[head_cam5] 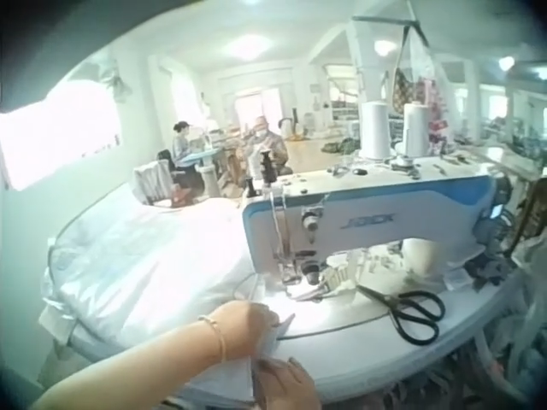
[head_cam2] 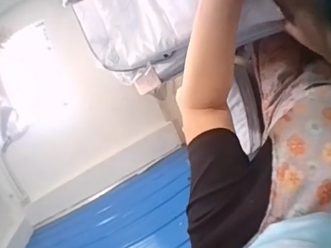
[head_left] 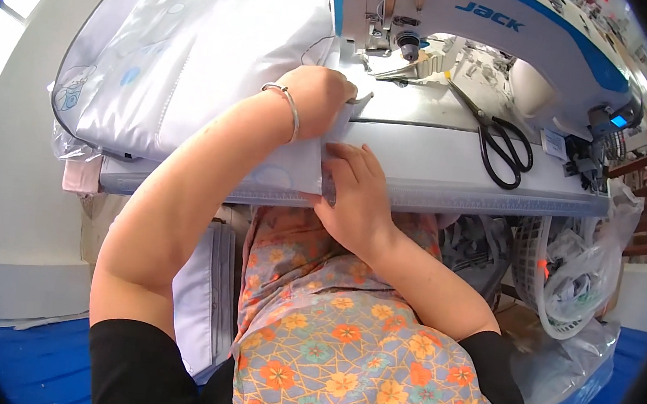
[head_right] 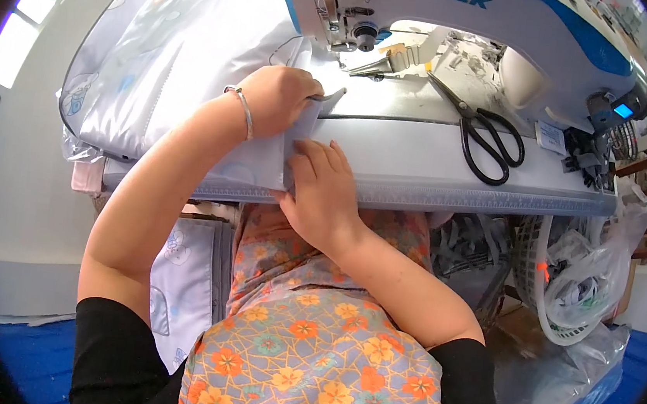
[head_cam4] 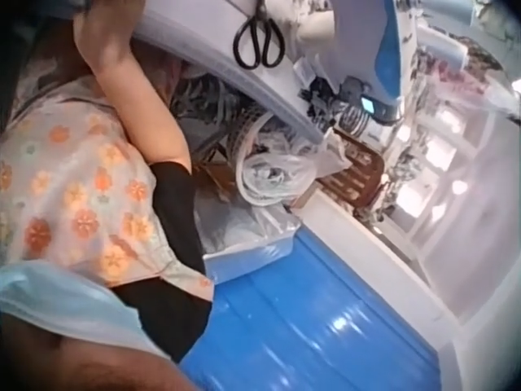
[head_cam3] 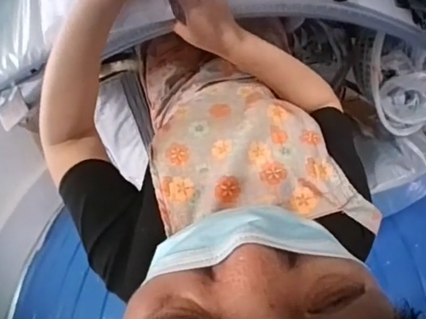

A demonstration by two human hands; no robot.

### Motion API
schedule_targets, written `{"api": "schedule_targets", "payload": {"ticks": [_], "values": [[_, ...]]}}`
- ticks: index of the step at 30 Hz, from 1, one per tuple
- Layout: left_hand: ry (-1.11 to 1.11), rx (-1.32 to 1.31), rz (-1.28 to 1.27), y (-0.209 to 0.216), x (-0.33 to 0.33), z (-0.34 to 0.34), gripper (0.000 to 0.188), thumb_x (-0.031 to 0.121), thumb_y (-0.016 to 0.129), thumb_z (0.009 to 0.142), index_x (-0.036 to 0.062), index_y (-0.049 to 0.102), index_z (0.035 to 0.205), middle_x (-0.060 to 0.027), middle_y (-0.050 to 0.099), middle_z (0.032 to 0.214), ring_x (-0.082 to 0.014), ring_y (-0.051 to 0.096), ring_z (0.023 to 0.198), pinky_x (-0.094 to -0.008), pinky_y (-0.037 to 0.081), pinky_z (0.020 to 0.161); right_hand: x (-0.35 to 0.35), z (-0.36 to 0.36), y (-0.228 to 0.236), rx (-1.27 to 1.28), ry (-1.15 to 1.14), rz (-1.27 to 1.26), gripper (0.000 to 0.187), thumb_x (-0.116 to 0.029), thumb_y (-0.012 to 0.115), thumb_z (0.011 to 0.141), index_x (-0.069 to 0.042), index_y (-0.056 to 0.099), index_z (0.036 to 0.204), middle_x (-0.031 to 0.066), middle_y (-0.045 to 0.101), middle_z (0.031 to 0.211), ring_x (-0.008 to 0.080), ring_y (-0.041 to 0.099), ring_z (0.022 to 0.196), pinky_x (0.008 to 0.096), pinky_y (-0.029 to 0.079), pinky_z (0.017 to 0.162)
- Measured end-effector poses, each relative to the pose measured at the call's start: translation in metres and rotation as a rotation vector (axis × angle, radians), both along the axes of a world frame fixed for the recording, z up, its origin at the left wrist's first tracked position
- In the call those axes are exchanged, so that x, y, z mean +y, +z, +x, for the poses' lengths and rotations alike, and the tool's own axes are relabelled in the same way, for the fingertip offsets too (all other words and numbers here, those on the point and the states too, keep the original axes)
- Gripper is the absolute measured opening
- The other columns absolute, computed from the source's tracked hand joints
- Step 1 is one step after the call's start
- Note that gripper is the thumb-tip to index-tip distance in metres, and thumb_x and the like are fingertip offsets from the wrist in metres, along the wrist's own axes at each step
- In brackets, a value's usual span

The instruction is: Sewing together fabric components using an industrial machine and then packing the finished bags into plastic covers.

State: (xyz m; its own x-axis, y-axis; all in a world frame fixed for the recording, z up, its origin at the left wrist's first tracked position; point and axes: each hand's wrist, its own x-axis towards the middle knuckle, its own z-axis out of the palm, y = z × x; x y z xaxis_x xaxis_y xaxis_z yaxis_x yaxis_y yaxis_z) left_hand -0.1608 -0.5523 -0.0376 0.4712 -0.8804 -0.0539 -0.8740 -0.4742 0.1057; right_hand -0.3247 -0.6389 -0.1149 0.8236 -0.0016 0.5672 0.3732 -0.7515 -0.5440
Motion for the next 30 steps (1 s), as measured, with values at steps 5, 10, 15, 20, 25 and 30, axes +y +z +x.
{"api": "schedule_targets", "payload": {"ticks": [5, 10, 15, 20, 25, 30], "values": [[-0.011, -0.015, 0.036, 0.007, -0.010, -0.005, 0.027, 0.006, 0.057, 0.084, 0.0066, 0.069, 0.108, -0.0161, 0.069, 0.105, -0.0347, 0.067, 0.098, -0.0421, 0.053, 0.086, 0.008, 0.002, 0.009, -0.112, 0.087, 0.246, 0.026, -0.011, 0.077, 0.075, -0.002, 0.066, 0.097, 0.0168, 0.066, 0.104, 0.0377, 0.062, 0.101, 0.0496, 0.043, 0.105], [0.098, -0.110, 0.416, 0.030, -0.021, -0.055, 0.034, 0.012, 0.054, 0.088, 0.0033, 0.066, 0.119, -0.0146, 0.065, 0.123, -0.0260, 0.067, 0.110, -0.0365, 0.055, 0.090, -0.049, -0.013, 0.043, 0.222, 0.405, 0.110, 0.016, -0.010, 0.075, 0.079, -0.001, 0.068, 0.090, 0.0172, 0.065, 0.082, 0.0383, 0.063, 0.085, 0.0485, 0.047, 0.101], [0.227, -0.206, 0.138, -0.020, -0.025, -0.069, 0.041, 0.016, 0.058, 0.087, 0.0003, 0.060, 0.124, -0.0179, 0.058, 0.124, -0.0302, 0.067, 0.103, -0.0380, 0.055, 0.087, -0.081, -0.027, 0.024, 0.323, 0.503, 0.124, 0.014, -0.009, 0.075, 0.080, 0.002, 0.067, 0.085, 0.0170, 0.065, 0.082, 0.0385, 0.062, 0.083, 0.0469, 0.050, 0.094], [0.252, -0.072, -0.099, -0.014, -0.032, -0.048, 0.035, 0.020, 0.060, 0.084, 0.0023, 0.065, 0.114, -0.0198, 0.058, 0.117, -0.0311, 0.066, 0.101, -0.0408, 0.053, 0.089, -0.090, -0.019, 0.044, 0.441, 0.469, 0.180, 0.013, -0.007, 0.075, 0.078, 0.001, 0.068, 0.087, 0.0162, 0.066, 0.084, 0.0358, 0.063, 0.081, 0.0421, 0.050, 0.073], [0.317, -0.047, 0.046, -0.012, -0.047, -0.038, 0.035, 0.029, 0.059, 0.085, 0.0032, 0.068, 0.108, -0.0199, 0.060, 0.116, -0.0310, 0.066, 0.101, -0.0399, 0.053, 0.089, -0.105, -0.006, 0.044, 0.441, 0.472, 0.136, 0.016, -0.011, 0.075, 0.079, 0.001, 0.065, 0.082, 0.0157, 0.064, 0.083, 0.0370, 0.062, 0.080, 0.0428, 0.049, 0.071], [0.285, -0.101, 0.044, -0.009, -0.055, -0.033, 0.034, 0.029, 0.056, 0.087, 0.0045, 0.069, 0.107, -0.0194, 0.062, 0.114, -0.0304, 0.066, 0.102, -0.0388, 0.053, 0.090, -0.124, 0.007, 0.051, 0.507, 0.495, 0.126, 0.017, -0.008, 0.076, 0.078, 0.002, 0.066, 0.086, 0.0165, 0.064, 0.082, 0.0360, 0.061, 0.076, 0.0398, 0.048, 0.069]]}}
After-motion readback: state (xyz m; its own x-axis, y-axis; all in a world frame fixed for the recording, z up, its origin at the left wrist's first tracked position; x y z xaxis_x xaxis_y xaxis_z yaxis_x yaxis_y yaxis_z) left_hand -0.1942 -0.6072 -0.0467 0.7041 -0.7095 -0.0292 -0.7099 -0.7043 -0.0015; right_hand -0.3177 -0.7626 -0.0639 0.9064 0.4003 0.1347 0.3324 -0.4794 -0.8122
